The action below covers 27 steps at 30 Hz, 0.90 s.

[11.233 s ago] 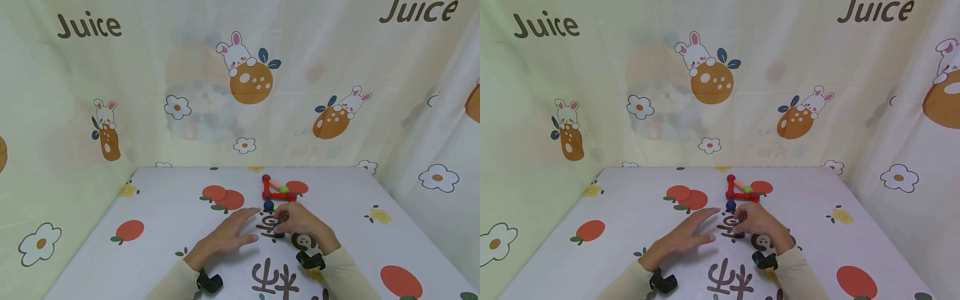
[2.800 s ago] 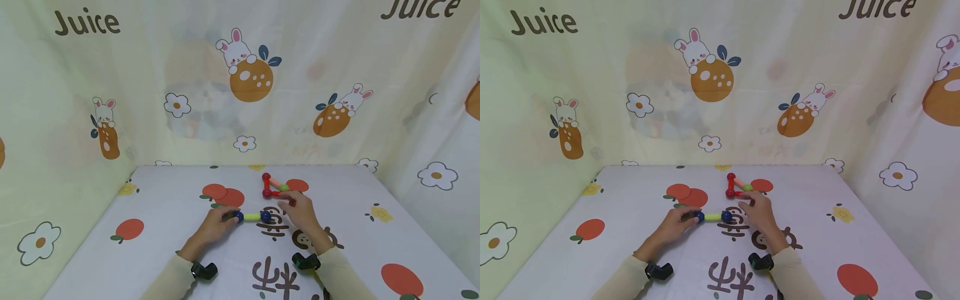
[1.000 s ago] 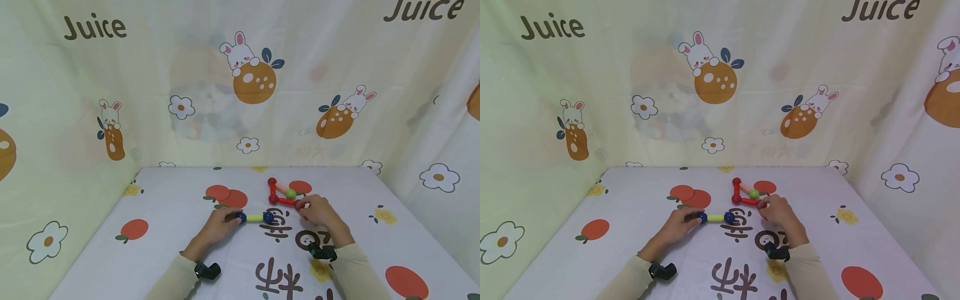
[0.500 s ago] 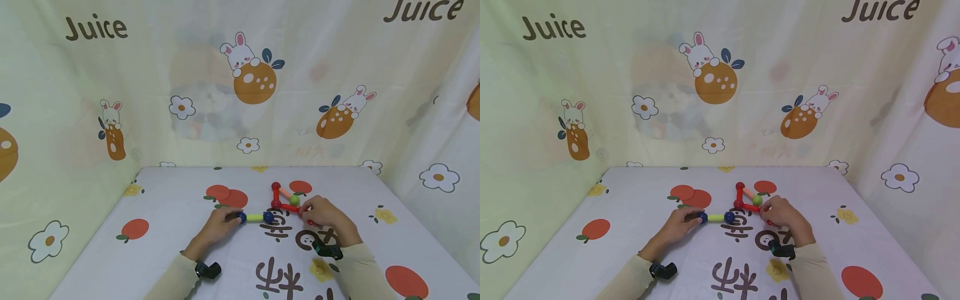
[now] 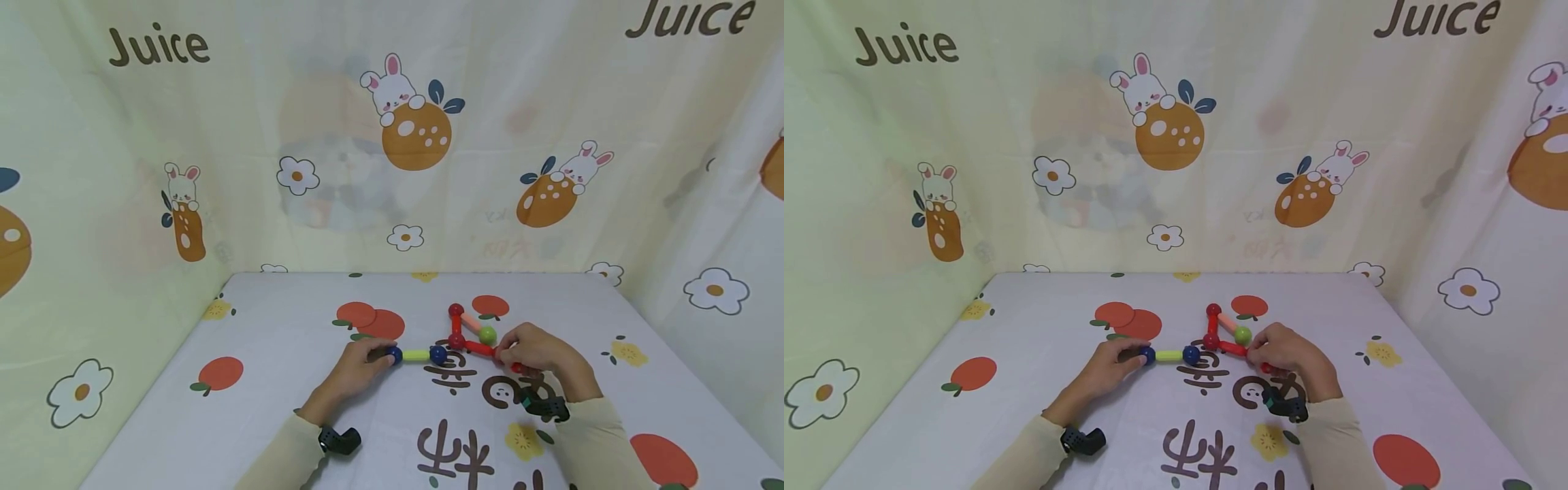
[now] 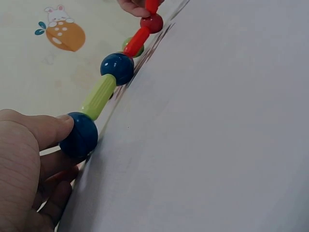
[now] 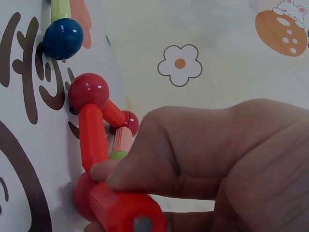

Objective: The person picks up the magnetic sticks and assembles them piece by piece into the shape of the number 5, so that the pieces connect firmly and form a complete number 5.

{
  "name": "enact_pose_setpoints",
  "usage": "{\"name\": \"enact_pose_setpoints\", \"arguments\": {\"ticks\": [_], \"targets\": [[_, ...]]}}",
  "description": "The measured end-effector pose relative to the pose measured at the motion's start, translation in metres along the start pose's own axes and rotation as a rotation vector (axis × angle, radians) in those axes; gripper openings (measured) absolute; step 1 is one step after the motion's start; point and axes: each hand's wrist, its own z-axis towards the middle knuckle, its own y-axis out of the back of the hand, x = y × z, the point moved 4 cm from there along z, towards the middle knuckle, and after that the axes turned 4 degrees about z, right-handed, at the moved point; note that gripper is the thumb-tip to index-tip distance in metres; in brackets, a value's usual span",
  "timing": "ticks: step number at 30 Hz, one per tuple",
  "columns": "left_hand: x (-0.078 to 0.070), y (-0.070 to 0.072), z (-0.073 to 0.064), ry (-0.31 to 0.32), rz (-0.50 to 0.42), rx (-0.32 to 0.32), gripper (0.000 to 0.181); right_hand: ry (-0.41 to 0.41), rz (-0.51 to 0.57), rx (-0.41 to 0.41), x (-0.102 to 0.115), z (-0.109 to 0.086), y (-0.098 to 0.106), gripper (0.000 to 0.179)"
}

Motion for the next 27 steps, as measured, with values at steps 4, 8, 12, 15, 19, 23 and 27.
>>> {"name": "enact_pose_setpoints", "arguments": {"ticks": [4,8,12,15,19,23,27], "targets": [[0.001,0.000,0.000,0.006,0.002,0.000,0.033,-0.013,-0.007,0.044,0.000,-0.002,-0.001,0.020],[0.001,0.000,0.000,0.009,0.005,-0.002,0.032,-0.026,-0.011,0.065,0.000,-0.004,-0.002,0.020],[0.000,0.000,0.001,0.002,0.008,-0.002,0.032,-0.023,-0.006,0.066,0.001,-0.005,-0.002,0.020],[-0.002,0.002,0.000,-0.007,0.004,-0.005,0.031,0.001,0.000,0.061,0.003,-0.004,-0.002,0.021],[-0.002,0.003,-0.001,-0.017,-0.002,-0.006,0.030,0.033,0.043,0.037,0.009,-0.004,-0.002,0.024],[-0.001,0.002,-0.001,-0.010,-0.009,0.001,0.031,0.061,0.146,0.019,0.015,-0.003,-0.005,0.030],[-0.001,0.003,-0.001,-0.004,-0.007,0.005,0.031,0.095,0.225,0.008,0.022,-0.001,-0.008,0.035]]}}
